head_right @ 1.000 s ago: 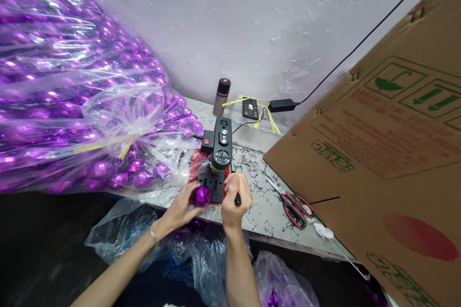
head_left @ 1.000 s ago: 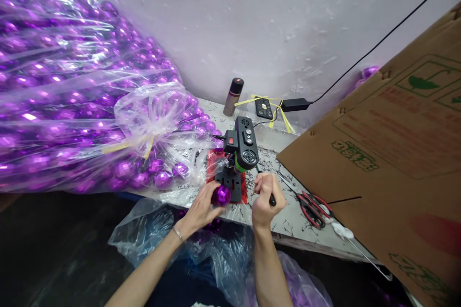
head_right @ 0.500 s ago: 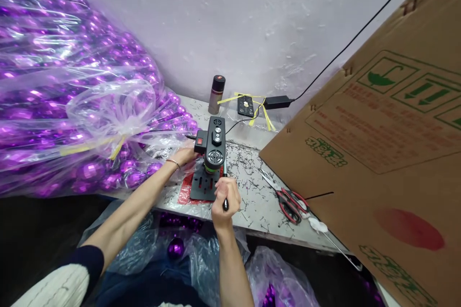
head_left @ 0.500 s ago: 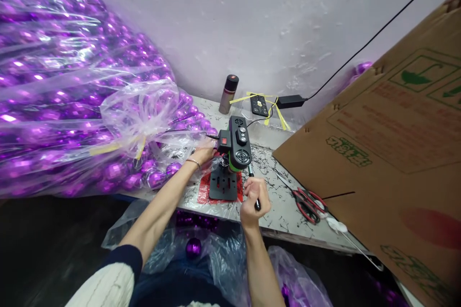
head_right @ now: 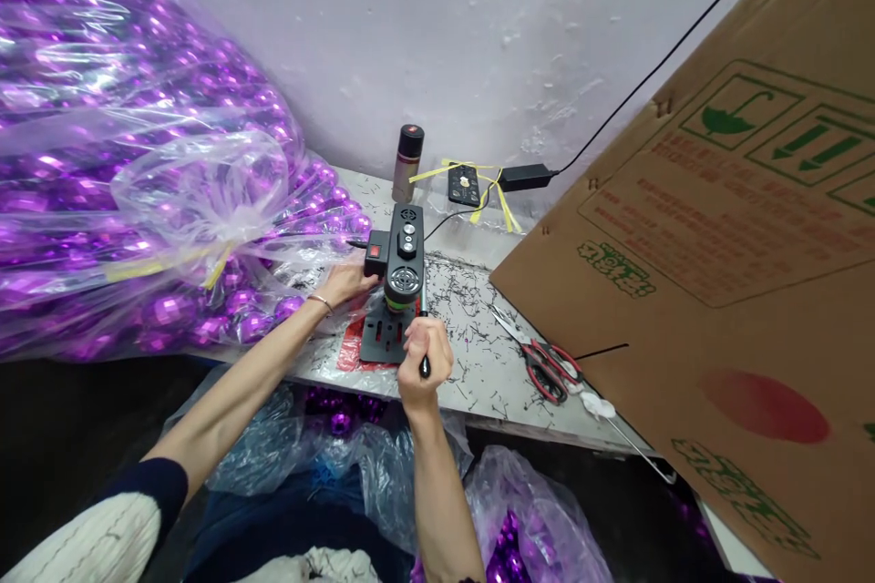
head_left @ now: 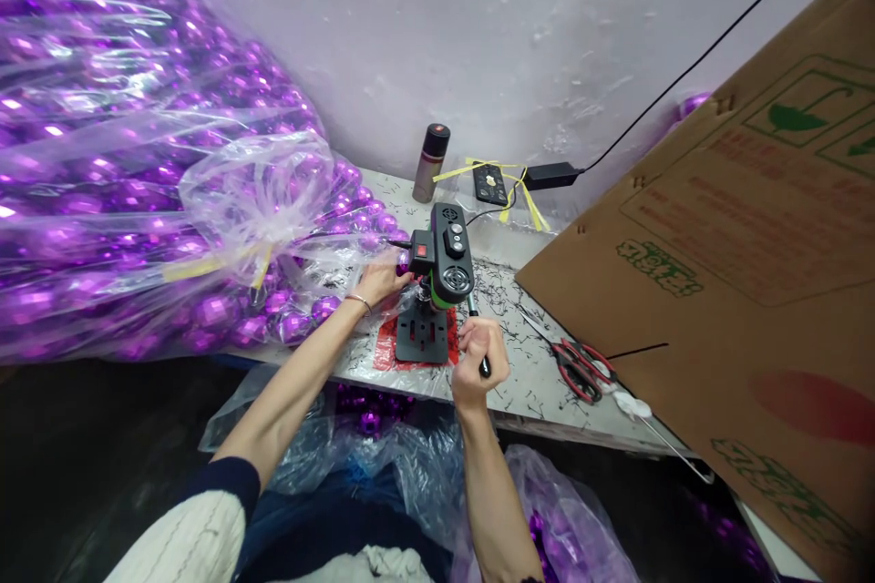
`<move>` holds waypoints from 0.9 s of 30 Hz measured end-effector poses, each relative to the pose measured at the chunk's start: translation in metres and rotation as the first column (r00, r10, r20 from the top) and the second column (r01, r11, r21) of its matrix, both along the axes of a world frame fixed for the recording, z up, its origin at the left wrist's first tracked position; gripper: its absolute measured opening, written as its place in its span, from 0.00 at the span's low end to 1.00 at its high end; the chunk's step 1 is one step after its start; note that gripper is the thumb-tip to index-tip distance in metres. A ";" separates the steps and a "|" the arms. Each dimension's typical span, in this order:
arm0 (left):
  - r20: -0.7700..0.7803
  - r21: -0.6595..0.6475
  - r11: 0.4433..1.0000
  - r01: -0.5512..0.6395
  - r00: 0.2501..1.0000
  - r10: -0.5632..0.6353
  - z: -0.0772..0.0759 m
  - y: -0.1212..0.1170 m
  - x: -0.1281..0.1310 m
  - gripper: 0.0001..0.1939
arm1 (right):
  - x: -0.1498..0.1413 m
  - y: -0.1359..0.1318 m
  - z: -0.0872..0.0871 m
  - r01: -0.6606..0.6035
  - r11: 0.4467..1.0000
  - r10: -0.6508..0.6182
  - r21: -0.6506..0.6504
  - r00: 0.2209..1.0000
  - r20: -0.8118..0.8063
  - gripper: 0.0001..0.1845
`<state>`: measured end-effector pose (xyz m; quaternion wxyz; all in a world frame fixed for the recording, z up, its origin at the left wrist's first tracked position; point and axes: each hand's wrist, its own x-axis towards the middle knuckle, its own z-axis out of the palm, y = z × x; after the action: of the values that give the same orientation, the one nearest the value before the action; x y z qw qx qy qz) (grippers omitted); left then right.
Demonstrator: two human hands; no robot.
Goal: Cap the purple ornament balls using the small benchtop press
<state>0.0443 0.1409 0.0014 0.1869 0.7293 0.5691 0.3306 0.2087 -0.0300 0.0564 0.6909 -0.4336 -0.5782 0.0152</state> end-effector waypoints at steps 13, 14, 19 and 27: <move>0.723 -0.253 0.946 0.201 0.689 0.047 -0.017 -0.157 -0.010 0.41 | -0.001 0.000 0.024 0.015 0.995 -0.020 -0.094 0.998 -0.053 0.24; 0.737 -0.274 0.943 0.191 0.672 0.078 -0.024 -0.157 -0.005 0.40 | -0.001 0.000 0.030 0.005 0.995 -0.012 -0.103 0.998 -0.061 0.24; 0.687 -0.278 0.954 0.112 0.718 0.116 -0.047 -0.140 0.011 0.34 | 0.000 0.003 0.047 -0.015 0.990 0.006 -0.141 0.998 -0.058 0.25; 0.354 -0.057 0.994 0.089 0.933 -0.063 -0.052 -0.128 0.018 0.32 | 0.000 0.002 0.045 -0.024 0.987 0.015 -0.159 0.998 -0.058 0.24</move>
<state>0.0628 0.0125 -0.0501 0.3245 0.6728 0.5095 0.4272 0.2089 -0.0275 0.1014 0.6700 -0.4810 -0.5596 0.0806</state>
